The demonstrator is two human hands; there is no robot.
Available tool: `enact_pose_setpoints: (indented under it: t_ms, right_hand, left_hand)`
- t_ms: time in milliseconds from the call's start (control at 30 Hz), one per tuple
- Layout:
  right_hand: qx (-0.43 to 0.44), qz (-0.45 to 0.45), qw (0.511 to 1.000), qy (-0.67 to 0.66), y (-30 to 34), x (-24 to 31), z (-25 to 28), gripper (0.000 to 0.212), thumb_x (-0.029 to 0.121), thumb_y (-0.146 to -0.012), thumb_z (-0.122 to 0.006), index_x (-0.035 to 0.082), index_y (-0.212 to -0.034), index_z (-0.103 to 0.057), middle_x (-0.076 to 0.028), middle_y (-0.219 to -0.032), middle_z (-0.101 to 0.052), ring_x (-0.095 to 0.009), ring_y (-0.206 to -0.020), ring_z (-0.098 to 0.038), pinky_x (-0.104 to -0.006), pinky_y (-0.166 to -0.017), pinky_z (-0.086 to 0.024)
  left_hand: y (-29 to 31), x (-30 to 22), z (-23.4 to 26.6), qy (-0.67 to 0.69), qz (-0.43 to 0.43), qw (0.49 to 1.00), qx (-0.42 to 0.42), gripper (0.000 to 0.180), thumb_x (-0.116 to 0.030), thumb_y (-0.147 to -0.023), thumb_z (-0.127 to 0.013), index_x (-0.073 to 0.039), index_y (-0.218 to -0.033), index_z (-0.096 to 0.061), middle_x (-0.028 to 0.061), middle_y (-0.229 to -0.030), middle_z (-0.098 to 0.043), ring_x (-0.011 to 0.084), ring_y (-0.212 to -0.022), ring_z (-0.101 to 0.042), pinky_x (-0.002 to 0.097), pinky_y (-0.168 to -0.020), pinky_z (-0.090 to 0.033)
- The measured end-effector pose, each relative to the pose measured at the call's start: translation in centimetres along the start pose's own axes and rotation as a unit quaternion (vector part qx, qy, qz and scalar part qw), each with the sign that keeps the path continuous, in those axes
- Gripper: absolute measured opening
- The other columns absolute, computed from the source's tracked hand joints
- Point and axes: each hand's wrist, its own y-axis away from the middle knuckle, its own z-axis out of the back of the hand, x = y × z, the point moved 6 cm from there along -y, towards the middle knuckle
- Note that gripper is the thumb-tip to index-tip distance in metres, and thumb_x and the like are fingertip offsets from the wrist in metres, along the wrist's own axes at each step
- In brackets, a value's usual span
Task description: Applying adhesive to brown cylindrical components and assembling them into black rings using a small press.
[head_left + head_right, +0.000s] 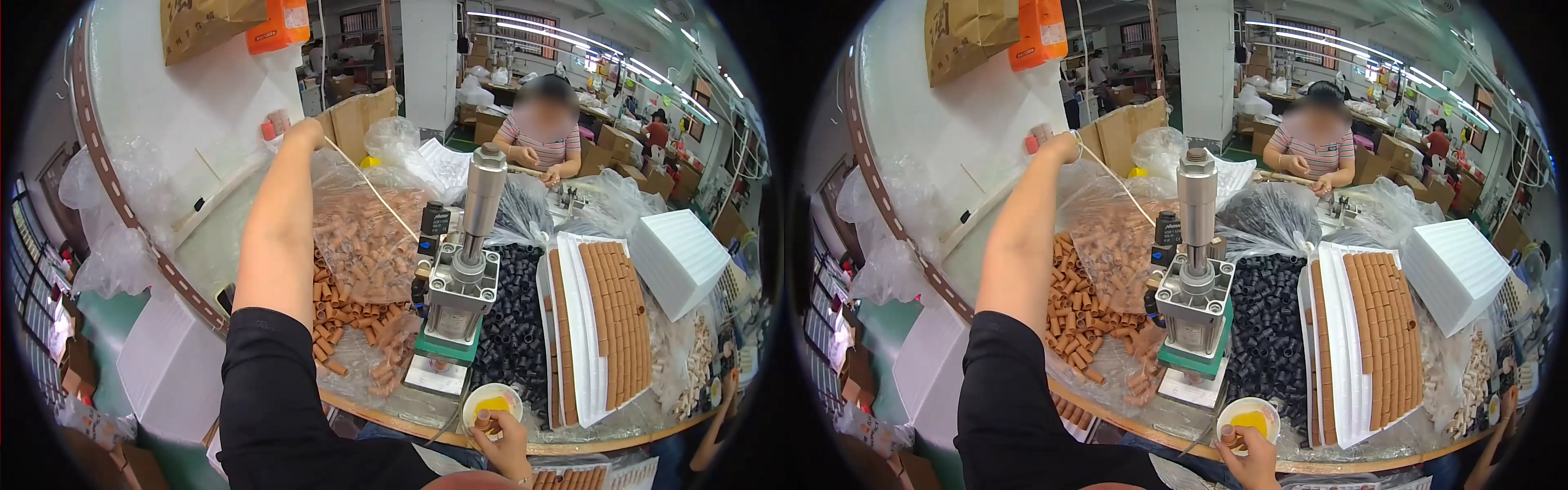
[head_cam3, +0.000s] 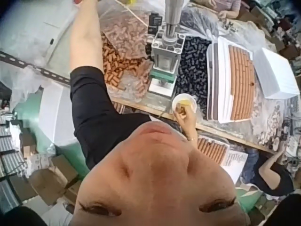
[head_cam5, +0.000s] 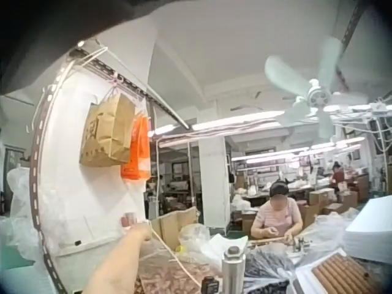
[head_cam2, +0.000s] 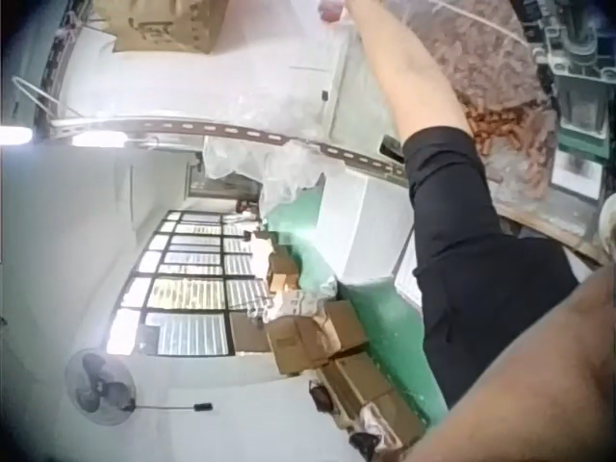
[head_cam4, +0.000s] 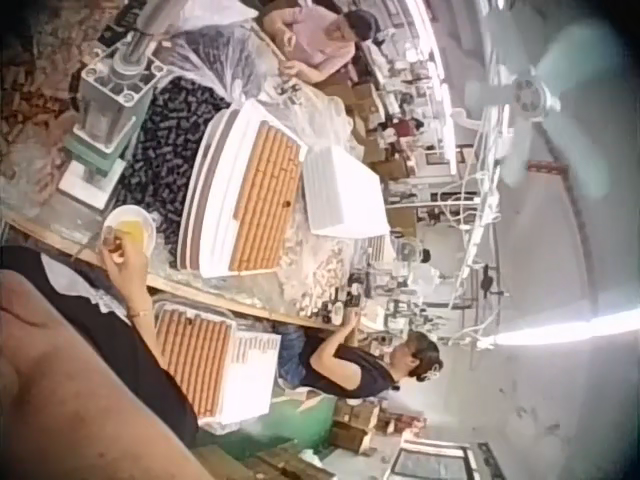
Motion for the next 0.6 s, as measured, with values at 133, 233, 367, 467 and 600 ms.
enact_pose_setpoints:
  t_ms: [133, 233, 367, 467, 600]
  right_hand:
    - [0.004, -0.009, 1.0, -0.005, 0.2, 0.5, -0.3, 0.032, 0.011, -0.071, -0.079, 0.0, -0.097, -0.064, -0.009, -0.08, -0.067, -0.016, -0.065, -0.063, -0.027, -0.06, -0.05]
    - [0.004, -0.004, 1.0, -0.012, 0.4, 0.6, -0.2, 0.033, 0.011, -0.071, -0.079, 0.0, -0.098, -0.064, -0.01, -0.081, -0.067, -0.016, -0.066, -0.063, -0.0269, -0.061, -0.05]
    - [-0.001, -0.026, 1.0, 0.001, 0.4, -0.3, 0.3, 0.033, 0.011, -0.071, -0.08, 0.0, -0.098, -0.063, -0.01, -0.081, -0.067, -0.015, -0.067, -0.063, -0.0269, -0.061, -0.05]
    - [-0.012, -0.021, 1.0, -0.005, 0.5, -1.0, 0.7, 0.034, 0.011, -0.071, -0.08, 0.0, -0.098, -0.063, -0.01, -0.081, -0.067, -0.016, -0.067, -0.063, -0.0268, -0.061, -0.05]
    - [-0.012, -0.024, 1.0, -0.014, -0.2, -0.8, 1.4, 0.033, 0.011, -0.07, -0.08, 0.001, -0.098, -0.063, -0.01, -0.08, -0.067, -0.016, -0.067, -0.064, -0.0273, -0.061, -0.05]
  left_hand:
    - [0.4, 0.4, 0.4, 0.064, 0.042, 0.996, -0.042, 0.052, -0.012, -0.077, -0.065, 0.005, -0.124, -0.054, 0.0203, -0.116, -0.064, 0.0312, -0.107, -0.063, 0.0408, -0.088, -0.051]
    - [-1.0, 0.8, -0.8, 0.055, 0.031, 0.998, -0.027, 0.063, -0.013, -0.077, -0.065, 0.009, -0.131, -0.041, 0.0218, -0.119, -0.062, 0.0309, -0.109, -0.063, 0.0412, -0.09, -0.05]
    - [-0.7, 0.5, -1.0, 0.087, 0.064, 0.994, -0.014, 0.063, -0.013, -0.076, -0.065, 0.008, -0.131, -0.042, 0.021, -0.123, -0.06, 0.0309, -0.112, -0.061, 0.0412, -0.092, -0.049]
    - [-0.3, 0.5, -1.4, 0.077, 0.064, 0.994, -0.041, 0.063, -0.012, -0.076, -0.065, 0.007, -0.131, -0.041, 0.0222, -0.126, -0.058, 0.0318, -0.116, -0.058, 0.0414, -0.094, -0.048]
    - [0.1, -0.5, -1.6, 0.038, 0.012, 0.999, -0.035, 0.049, -0.012, -0.082, -0.053, 0.006, -0.127, -0.042, 0.0284, -0.115, -0.061, 0.0365, -0.107, -0.062, 0.0409, -0.091, -0.048]
